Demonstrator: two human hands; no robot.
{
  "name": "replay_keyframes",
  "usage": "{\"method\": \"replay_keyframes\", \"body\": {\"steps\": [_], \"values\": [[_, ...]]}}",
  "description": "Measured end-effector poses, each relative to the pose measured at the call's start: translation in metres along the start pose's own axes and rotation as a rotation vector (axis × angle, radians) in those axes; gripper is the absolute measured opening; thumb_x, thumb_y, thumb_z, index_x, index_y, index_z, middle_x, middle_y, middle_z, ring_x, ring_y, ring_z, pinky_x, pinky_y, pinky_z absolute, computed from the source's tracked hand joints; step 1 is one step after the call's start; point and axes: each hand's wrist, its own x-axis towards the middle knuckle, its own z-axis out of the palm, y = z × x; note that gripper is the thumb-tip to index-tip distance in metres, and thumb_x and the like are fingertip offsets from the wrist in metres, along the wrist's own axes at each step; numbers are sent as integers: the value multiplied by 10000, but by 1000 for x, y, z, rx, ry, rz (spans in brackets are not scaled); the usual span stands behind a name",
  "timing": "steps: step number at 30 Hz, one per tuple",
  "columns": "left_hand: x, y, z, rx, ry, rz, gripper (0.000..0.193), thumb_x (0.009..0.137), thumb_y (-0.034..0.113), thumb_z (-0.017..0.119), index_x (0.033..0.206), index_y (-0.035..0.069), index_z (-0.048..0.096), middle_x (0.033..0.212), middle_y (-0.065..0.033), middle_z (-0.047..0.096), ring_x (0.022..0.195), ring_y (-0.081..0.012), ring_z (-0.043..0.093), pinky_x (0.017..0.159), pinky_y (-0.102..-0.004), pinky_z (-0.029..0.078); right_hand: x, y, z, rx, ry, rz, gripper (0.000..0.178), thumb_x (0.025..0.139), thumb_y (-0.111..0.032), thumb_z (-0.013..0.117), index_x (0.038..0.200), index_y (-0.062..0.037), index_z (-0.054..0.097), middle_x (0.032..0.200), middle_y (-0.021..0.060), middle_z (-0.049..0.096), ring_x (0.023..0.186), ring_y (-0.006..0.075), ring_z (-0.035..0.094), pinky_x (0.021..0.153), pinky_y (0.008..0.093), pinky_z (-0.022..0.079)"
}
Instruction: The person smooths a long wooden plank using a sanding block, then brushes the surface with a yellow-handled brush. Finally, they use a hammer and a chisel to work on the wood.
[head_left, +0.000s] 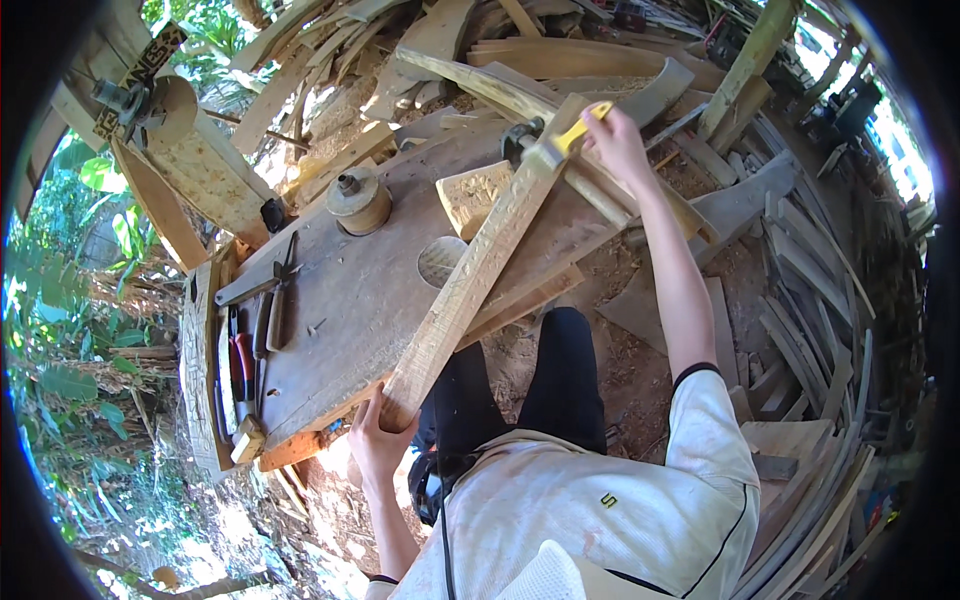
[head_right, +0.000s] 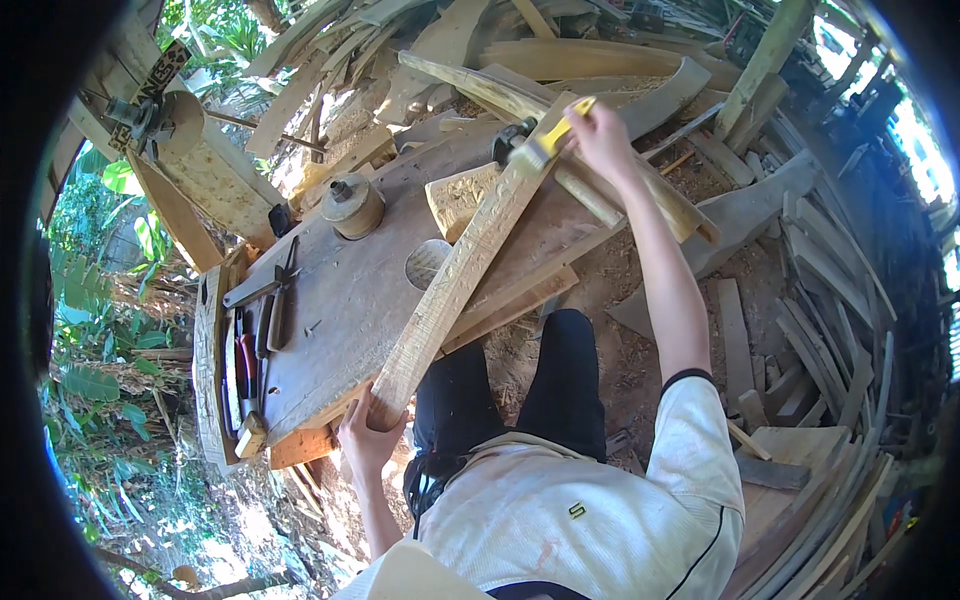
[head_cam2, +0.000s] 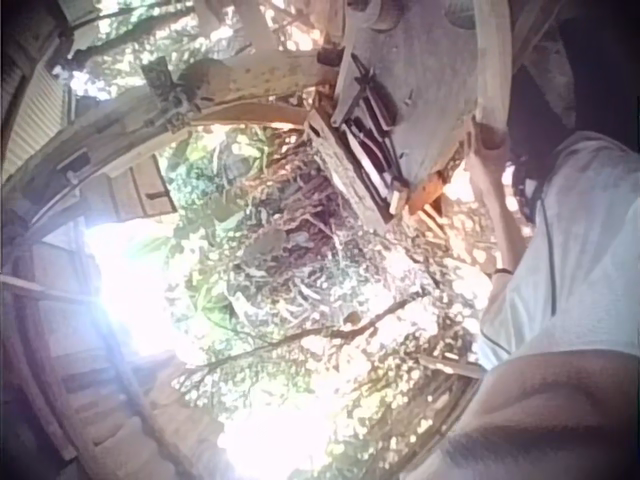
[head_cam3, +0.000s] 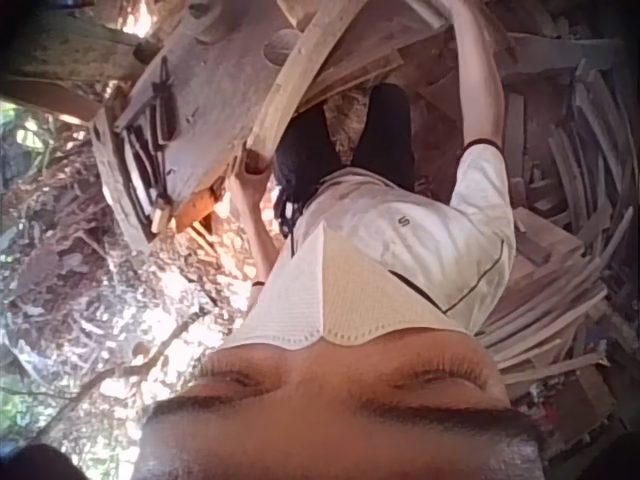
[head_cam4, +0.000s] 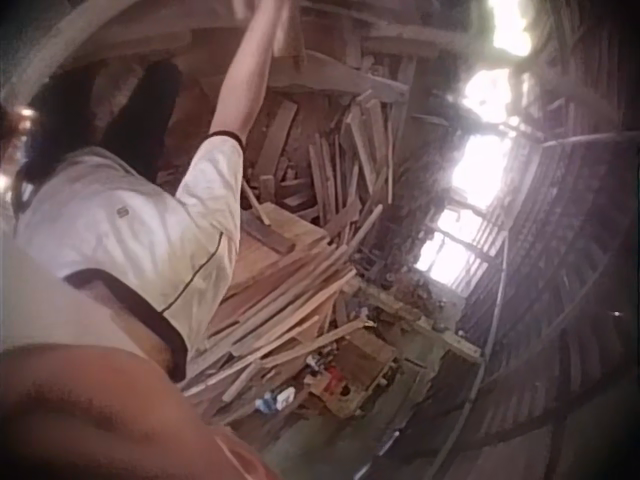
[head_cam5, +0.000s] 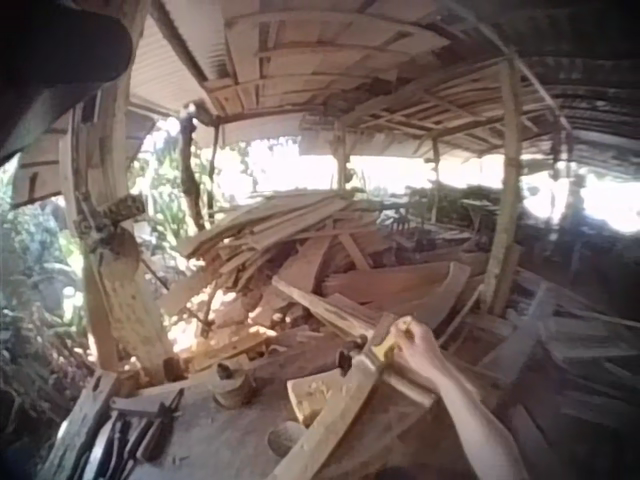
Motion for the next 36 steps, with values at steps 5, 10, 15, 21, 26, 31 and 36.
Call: {"method": "replay_keyframes", "body": {"steps": [5,10,15,21,26,31,36], "values": [[0,2,-1,23,-4,7,738,675,289,924,1321,28,680,956,-130,707,839,-302,727,769,-397,591,39,16,-17,-289,351,-237,258,1055,-273,618,1128,-30,665,859,92,717,723,164,720,644,315,540],[2,2,1,13,0,19,739,678,299,924,1320,27,681,946,-133,700,821,-307,722,761,-398,589,57,21,-26,-434,380,-297,220,1058,-300,591,1127,-106,667,870,115,711,695,280,722,682,386,551],[-3,-2,-1,39,4,3,733,671,289,927,1307,12,687,949,-137,711,828,-298,728,763,-390,585,39,5,-2,-368,100,-173,222,1076,-300,562,1143,-110,657,888,104,714,699,215,720,672,381,544],[1,6,-2,3,-8,-4,737,653,266,932,1292,-13,695,953,-139,736,845,-279,739,783,-376,584,43,13,-19,-261,83,-235,226,1080,-317,540,1148,-135,655,992,107,739,776,254,737,688,408,562],[0,3,-2,43,-26,-27,762,653,267,934,1321,1,682,977,-143,744,878,-285,746,804,-379,589,13,4,6,-550,-37,-547,248,1081,-325,539,1125,-107,649,1128,75,739,790,272,736,709,419,573],[1,5,0,27,6,19,751,671,284,927,1331,28,674,942,-125,701,818,-305,717,758,-396,586,-10,-21,-2,-208,-200,-289,241,1073,-309,571,1125,-93,667,1030,95,741,680,198,701,659,319,558],[0,2,0,36,15,30,751,673,269,930,1335,30,671,945,-123,705,821,-300,720,755,-396,585,-64,-45,8,-238,-351,-357,196,1079,-232,573,1165,-75,653,985,64,711,682,134,682,604,278,496]]}}
